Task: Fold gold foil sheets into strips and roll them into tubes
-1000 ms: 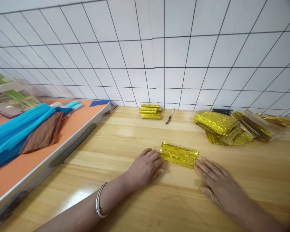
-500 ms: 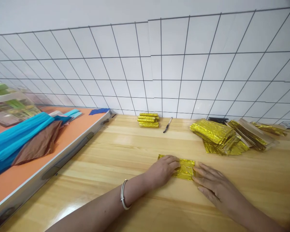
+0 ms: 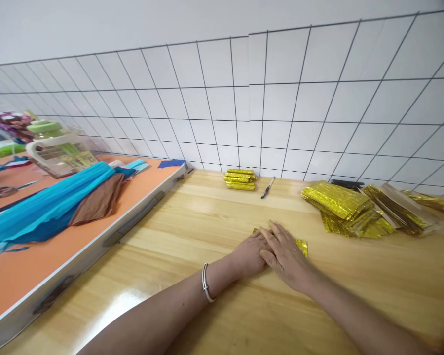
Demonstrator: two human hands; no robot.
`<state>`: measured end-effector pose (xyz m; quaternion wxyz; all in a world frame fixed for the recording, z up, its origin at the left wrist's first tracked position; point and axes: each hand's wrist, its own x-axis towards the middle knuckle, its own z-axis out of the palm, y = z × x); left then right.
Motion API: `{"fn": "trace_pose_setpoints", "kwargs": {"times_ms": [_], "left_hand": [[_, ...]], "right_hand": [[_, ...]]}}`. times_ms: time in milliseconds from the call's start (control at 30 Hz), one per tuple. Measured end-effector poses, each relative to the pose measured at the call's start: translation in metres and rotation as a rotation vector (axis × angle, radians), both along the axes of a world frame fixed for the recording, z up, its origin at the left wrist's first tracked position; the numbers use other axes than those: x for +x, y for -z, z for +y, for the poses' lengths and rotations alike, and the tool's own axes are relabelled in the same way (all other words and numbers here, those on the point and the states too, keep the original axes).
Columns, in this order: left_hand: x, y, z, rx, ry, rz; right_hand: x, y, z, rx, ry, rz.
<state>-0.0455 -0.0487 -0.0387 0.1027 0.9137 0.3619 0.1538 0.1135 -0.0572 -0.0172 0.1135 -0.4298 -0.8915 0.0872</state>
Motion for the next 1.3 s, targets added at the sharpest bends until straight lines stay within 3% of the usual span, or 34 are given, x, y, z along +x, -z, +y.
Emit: {"fn": "trace_pose_setpoints", "kwargs": {"times_ms": [167, 433, 700, 1300], "left_hand": [[-0.007, -0.006, -0.001, 0.053, 0.023, 0.075], [-0.015, -0.005, -0.006, 0.1, -0.13, 0.181], [-0.024, -0.006, -0.011, 0.082, -0.203, 0.175], [-0.025, -0.01, -0.007, 0.007, -0.236, 0.182]], "right_hand": [[0.01, 0.018, 0.004, 0.056, 0.034, -0.047], [0.043, 0.025, 0.0, 0.121, 0.002, -0.168], [0.085, 0.027, -0.008, 0.163, 0.038, -0.186], [0.09, 0.019, -0.011, 0.139, 0.136, -0.031]]}}
